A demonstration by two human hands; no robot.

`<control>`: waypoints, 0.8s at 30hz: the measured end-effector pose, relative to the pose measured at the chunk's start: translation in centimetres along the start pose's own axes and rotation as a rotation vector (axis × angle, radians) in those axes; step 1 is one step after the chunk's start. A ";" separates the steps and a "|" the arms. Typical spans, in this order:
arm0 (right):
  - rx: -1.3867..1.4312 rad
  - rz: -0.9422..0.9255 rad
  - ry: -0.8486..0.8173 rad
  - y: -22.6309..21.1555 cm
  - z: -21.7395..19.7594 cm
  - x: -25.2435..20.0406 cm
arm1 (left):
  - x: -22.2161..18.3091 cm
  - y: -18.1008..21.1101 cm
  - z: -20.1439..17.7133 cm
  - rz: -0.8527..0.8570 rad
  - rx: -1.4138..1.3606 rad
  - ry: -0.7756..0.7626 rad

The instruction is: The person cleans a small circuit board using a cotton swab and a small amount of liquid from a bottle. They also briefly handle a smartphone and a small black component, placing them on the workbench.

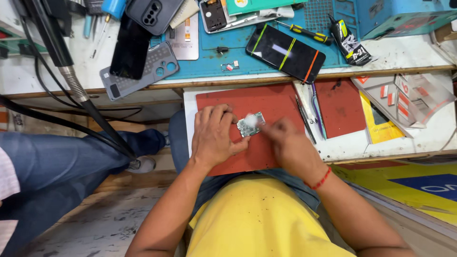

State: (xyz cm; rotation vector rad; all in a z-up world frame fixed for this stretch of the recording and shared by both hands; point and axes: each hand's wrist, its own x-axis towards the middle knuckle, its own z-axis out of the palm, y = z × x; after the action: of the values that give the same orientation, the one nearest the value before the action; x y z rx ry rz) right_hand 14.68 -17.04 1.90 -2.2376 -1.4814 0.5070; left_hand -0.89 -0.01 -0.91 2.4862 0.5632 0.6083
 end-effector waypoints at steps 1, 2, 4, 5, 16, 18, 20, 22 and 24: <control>-0.049 0.080 0.065 0.1 -0.1 -0.2 | 0.1 0.0 0.1 -0.002 0.001 -0.010; -0.027 0.023 0.023 0.2 -0.3 -0.4 | 0.0 0.1 0.2 -0.013 0.007 -0.016; 0.027 -0.095 -0.048 0.0 -0.2 -0.4 | 0.0 0.0 -0.1 -0.027 0.013 -0.022; 0.030 -0.084 -0.044 -0.2 -0.1 -0.1 | 0.2 0.0 -0.3 -0.031 0.013 -0.022; -0.069 0.054 0.048 -0.5 -0.5 0.6 | 0.1 0.4 0.2 -0.028 0.012 -0.021; -0.056 -0.065 -0.065 -0.6 -0.6 0.3 | -0.1 0.3 0.1 -0.018 0.015 -0.012; -0.077 -0.066 -0.076 -0.4 -1.0 -0.1 | -0.1 0.2 -0.1 -0.028 0.003 -0.022; -0.146 0.047 0.000 0.4 -1.9 -0.5 | 0.1 0.1 0.0 -0.016 -0.005 -0.011; -0.235 -0.020 0.116 1.3 -2.6 -0.8 | -0.1 -0.1 0.0 0.007 0.002 0.019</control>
State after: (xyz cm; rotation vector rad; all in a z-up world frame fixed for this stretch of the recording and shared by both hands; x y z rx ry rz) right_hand 16.67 -18.57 3.47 -2.3801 -1.5709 0.2008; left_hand -1.02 0.03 -1.00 2.4877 0.5631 0.6353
